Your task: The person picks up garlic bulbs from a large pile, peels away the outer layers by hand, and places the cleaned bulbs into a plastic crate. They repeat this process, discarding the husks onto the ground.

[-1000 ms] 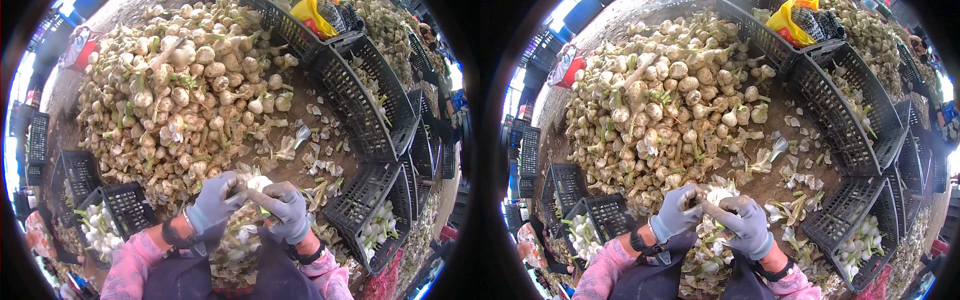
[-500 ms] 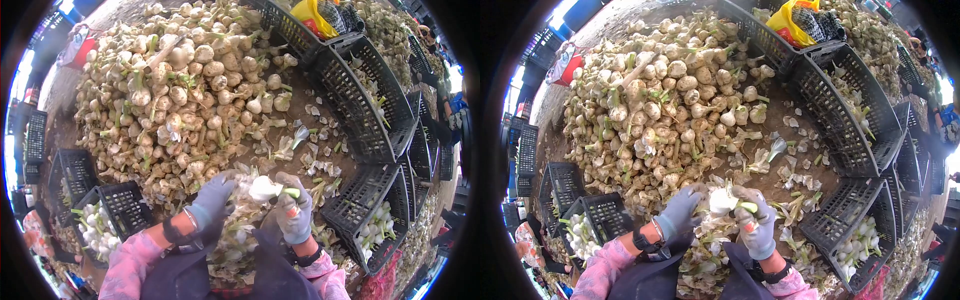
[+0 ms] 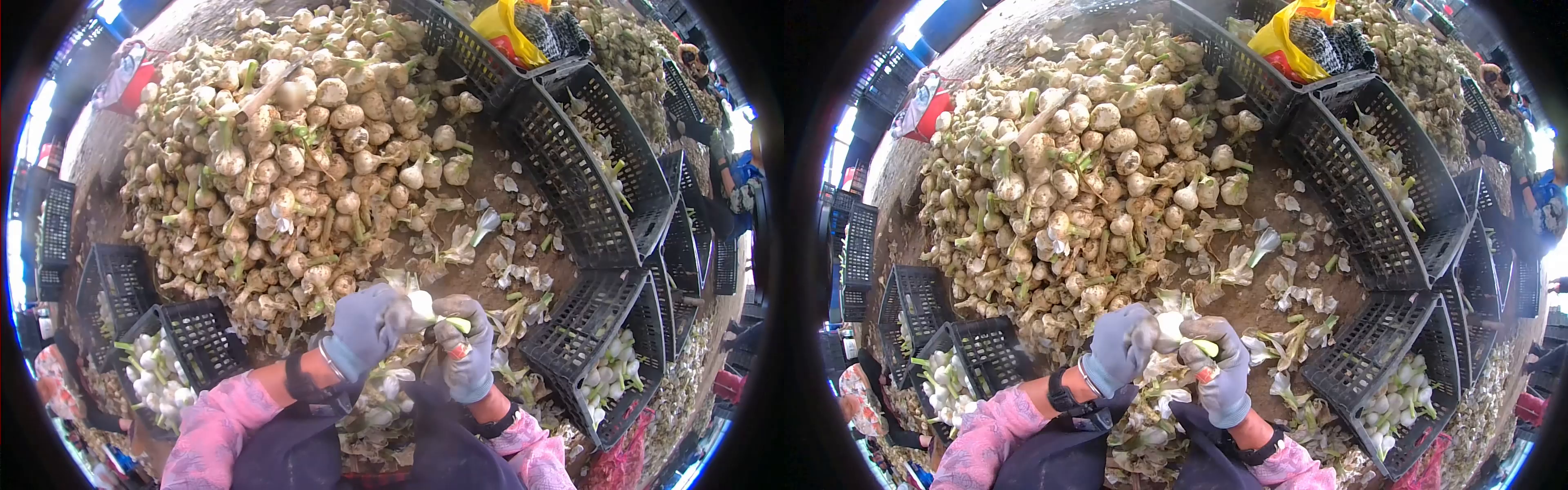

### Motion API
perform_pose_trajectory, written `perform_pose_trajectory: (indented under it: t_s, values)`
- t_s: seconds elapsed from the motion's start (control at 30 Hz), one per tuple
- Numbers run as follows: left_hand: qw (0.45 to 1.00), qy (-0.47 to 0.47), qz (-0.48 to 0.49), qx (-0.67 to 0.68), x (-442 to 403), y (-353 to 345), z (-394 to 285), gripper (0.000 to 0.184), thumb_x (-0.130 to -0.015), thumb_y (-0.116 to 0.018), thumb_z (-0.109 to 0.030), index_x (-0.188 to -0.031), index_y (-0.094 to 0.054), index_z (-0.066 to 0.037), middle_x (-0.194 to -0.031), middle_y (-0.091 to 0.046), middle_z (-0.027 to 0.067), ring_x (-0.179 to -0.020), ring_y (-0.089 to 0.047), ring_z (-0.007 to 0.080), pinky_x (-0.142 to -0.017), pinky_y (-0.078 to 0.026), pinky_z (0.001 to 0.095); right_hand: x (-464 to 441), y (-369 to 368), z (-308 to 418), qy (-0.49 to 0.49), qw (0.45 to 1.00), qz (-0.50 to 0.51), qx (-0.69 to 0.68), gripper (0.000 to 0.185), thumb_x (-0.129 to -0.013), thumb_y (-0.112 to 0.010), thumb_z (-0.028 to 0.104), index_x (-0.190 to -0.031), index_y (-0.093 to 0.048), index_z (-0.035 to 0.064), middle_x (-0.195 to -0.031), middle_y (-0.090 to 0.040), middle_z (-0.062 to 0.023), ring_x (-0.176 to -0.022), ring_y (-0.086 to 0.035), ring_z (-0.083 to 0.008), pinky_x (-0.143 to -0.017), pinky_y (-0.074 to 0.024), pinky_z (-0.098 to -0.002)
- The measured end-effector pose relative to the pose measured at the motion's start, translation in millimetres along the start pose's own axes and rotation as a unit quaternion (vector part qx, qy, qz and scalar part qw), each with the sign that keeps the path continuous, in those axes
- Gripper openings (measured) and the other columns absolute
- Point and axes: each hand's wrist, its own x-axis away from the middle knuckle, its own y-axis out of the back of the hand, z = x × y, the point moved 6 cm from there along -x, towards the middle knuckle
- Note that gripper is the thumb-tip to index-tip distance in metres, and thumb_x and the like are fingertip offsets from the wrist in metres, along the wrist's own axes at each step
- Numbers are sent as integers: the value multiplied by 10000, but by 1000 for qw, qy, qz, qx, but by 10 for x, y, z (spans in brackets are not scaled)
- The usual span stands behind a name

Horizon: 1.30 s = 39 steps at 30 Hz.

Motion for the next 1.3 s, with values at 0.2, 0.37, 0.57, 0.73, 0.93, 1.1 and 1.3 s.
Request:
perform_pose_trajectory:
  t_s: [0.2, 0.37, 0.57, 0.73, 0.93, 1.1, 1.3]
  values:
    - [990, 17, -80, 118, 101, -90, 181, 216, -923, -534, -201, -838, -594, -12, -709, -549, 146, -615, -535, 317, -588, -449, 370, 24, 55, -231, -98, 985, -5, -141, 309, -899, -707, 227, -1130, -593, 56, -929, -612, -17, -804, -595, -114, -730, -481, -266]
    - [988, 130, 21, 77, 189, -259, 516, 198, -912, -604, -184, -827, -576, -8, -683, -554, 139, -629, -529, 310, -610, -453, 357, -28, 144, -354, -133, 957, -55, -251, 330, -887, -726, 246, -1139, -597, 78, -920, -630, -11, -785, -604, -118, -706, -480, -280]
    - [996, 59, -54, 25, 58, -21, 208, 237, -944, -575, -206, -819, -563, -5, -677, -508, 143, -628, -516, 289, -580, -426, 360, -43, 99, -290, -109, 974, -54, -190, 307, -894, -723, 220, -1132, -586, 84, -993, -640, -22, -760, -604, -117, -713, -489, -278]
    - [999, -2, -4, 40, 69, -172, 142, 228, -909, -604, -220, -816, -562, -16, -694, -518, 140, -649, -543, 336, -578, -432, 382, -49, 127, -349, -105, 976, -52, -183, 301, -910, -705, 230, -1138, -576, 81, -967, -646, -29, -757, -598, -116, -700, -484, -266]
    - [977, -66, -108, -173, -217, -65, 807, 109, -823, -609, -48, -929, -609, -71, -854, -616, 144, -732, -607, 322, -643, -497, 420, -40, 768, 164, -58, 922, -174, -339, 284, -896, -662, 190, -1158, -602, 96, -1012, -669, -79, -848, -629, -163, -671, -528, -294]
    - [858, -163, -99, -476, -884, 191, 1501, 355, -804, -537, -44, -1146, -629, -27, -1073, -648, 203, -999, -606, 371, -952, -448, 490, 188, 1534, 370, 68, 936, -97, -331, 215, -940, -571, 244, -1070, -625, 82, -980, -632, -71, -869, -586, -181, -800, -489, -350]
    - [927, -2, 35, -373, -853, 171, 1925, 727, -653, -778, -106, -1319, -497, -37, -1351, -495, 217, -1258, -453, 432, -1080, -369, 466, -162, 726, -852, -118, 974, 173, -84, 496, -959, -533, 517, -1088, -642, 51, -1132, -652, -72, -1000, -557, -133, -720, -496, -301]
